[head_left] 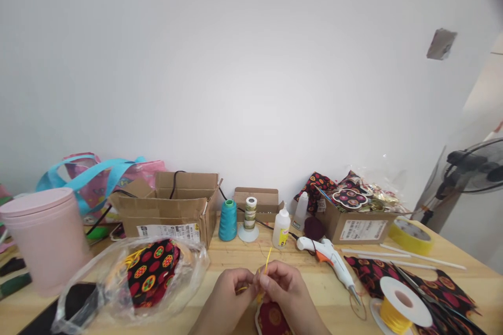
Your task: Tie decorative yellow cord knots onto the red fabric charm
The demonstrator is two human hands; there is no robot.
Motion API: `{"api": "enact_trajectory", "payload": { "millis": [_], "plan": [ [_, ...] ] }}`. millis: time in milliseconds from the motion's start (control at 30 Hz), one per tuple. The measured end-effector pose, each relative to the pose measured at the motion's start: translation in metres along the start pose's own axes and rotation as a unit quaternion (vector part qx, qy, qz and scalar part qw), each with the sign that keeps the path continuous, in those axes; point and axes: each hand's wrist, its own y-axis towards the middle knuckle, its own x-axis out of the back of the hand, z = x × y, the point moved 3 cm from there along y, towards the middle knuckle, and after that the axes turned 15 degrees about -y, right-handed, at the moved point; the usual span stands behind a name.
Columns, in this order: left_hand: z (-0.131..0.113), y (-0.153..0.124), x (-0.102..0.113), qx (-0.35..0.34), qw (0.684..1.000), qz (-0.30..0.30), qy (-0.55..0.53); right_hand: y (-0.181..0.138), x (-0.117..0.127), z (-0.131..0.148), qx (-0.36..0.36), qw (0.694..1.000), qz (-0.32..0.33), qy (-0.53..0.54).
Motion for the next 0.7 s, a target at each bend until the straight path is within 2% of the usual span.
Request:
{"api": "enact_trajectory", "payload": {
  "millis": [133,433,500,600,700],
  "plan": [
    [-0.001,0.001,-0.001,0.032,0.998,0.003,-0.052,-0.002,-0.001,0.005,0.026,0.997,-0.007,-0.079],
    [0.004,0.001,0.002,0.067,0.993,0.014,-0.099,-0.004,-0.002,0.005,0.107,0.975,0.004,-0.196],
    [0.003,0.001,0.002,0.085,0.992,0.011,-0.089,-0.005,-0.004,0.007,0.14,0.959,0.009,-0.247],
    [0.004,0.001,0.0,0.09,0.993,0.018,-0.071,-0.007,-0.008,0.01,0.187,0.913,0.01,-0.363],
    [0.01,0.002,0.001,0.095,0.993,0.031,-0.055,-0.008,-0.01,0.01,0.194,0.882,0.011,-0.429]
  ]
}}
